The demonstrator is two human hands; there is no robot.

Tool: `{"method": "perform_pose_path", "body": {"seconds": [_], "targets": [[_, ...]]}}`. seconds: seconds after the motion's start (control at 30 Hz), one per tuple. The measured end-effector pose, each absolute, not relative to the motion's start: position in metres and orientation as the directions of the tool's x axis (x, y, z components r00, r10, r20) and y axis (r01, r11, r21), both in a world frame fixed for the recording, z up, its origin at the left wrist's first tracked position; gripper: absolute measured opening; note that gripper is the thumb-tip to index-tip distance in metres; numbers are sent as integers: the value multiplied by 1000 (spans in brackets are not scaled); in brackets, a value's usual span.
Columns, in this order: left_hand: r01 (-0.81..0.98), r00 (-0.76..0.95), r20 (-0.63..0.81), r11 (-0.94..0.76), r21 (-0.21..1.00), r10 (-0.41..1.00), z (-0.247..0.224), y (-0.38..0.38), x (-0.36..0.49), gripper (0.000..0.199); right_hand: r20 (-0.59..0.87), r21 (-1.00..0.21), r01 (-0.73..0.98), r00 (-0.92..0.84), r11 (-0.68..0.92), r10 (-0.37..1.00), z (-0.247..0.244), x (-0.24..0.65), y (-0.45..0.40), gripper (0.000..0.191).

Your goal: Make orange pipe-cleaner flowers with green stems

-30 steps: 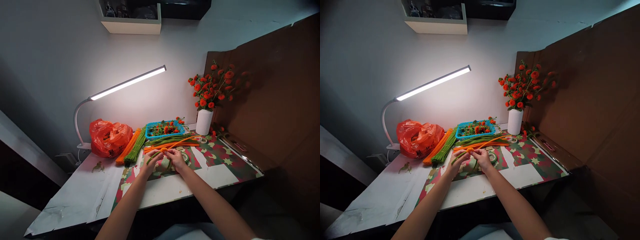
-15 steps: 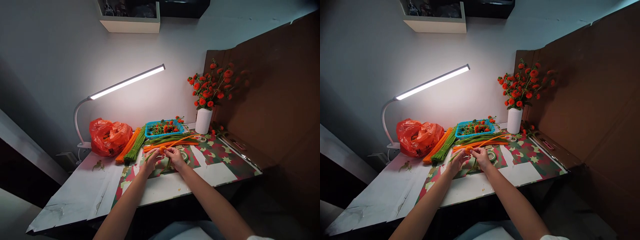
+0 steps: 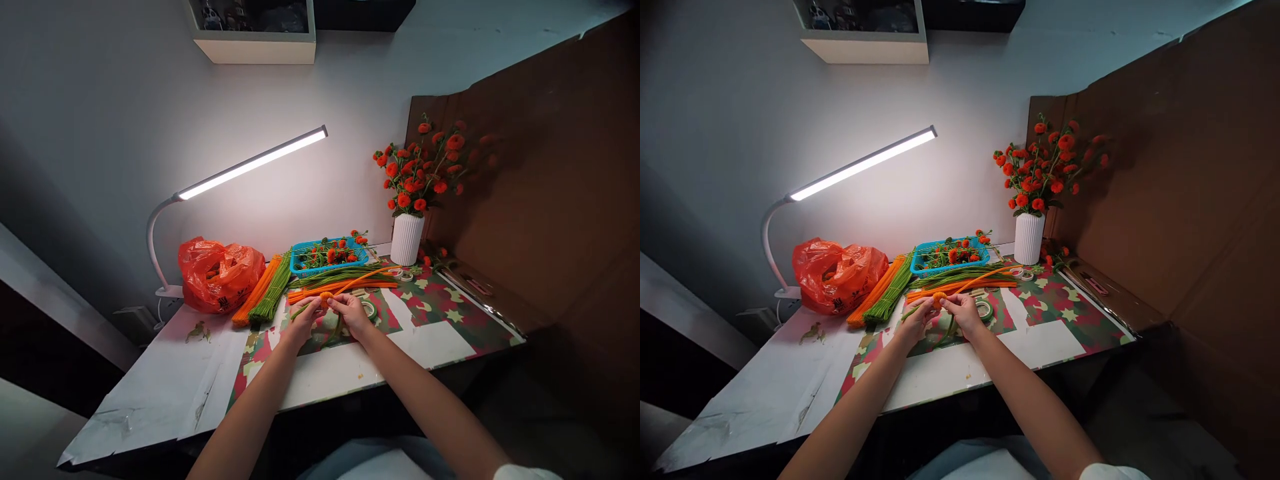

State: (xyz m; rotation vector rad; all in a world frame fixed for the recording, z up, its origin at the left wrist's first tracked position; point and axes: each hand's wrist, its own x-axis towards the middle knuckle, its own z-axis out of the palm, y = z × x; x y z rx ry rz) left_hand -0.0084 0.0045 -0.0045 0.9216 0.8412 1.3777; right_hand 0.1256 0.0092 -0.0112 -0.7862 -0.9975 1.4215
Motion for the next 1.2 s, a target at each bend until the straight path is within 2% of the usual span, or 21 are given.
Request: {"method": "perform_pose_path", "body": {"seconds": [0.23, 0.57, 0.73, 0.83, 0.93, 1.07, 1.2], "targets": [[-360, -4, 113, -107, 927, 994, -7, 6, -8, 29, 113, -917, -393, -88, 69, 990, -9, 126, 8, 37], [-444, 19, 79, -62, 894, 997, -5, 3, -6, 28, 82, -897, -442, -93, 33, 992, -9, 125, 8, 38], [-388, -25, 49, -55, 920, 998, -9, 5, -6, 30, 56, -908, -418, -67, 23, 996, -7, 125, 6, 39], [-400, -42, 33, -47, 915, 999, -9, 7, -5, 31, 27, -915, -404, -106, -18, 994, -5, 126, 5, 41], [-434, -115, -48, -6, 901, 992, -8, 9, -5, 35, -11, -921, -382, -179, -80, 984, -5, 127, 5, 43], [-406, -190, -109, 23, 914, 976, -6, 10, -9, 41, -5, -939, -335, -225, -82, 974, -3, 128, 5, 41], [-317, -83, -63, 34, 948, 995, -1, 4, -11, 50, -15, -958, -279, -206, -74, 978, -1, 130, 4, 38]]}}
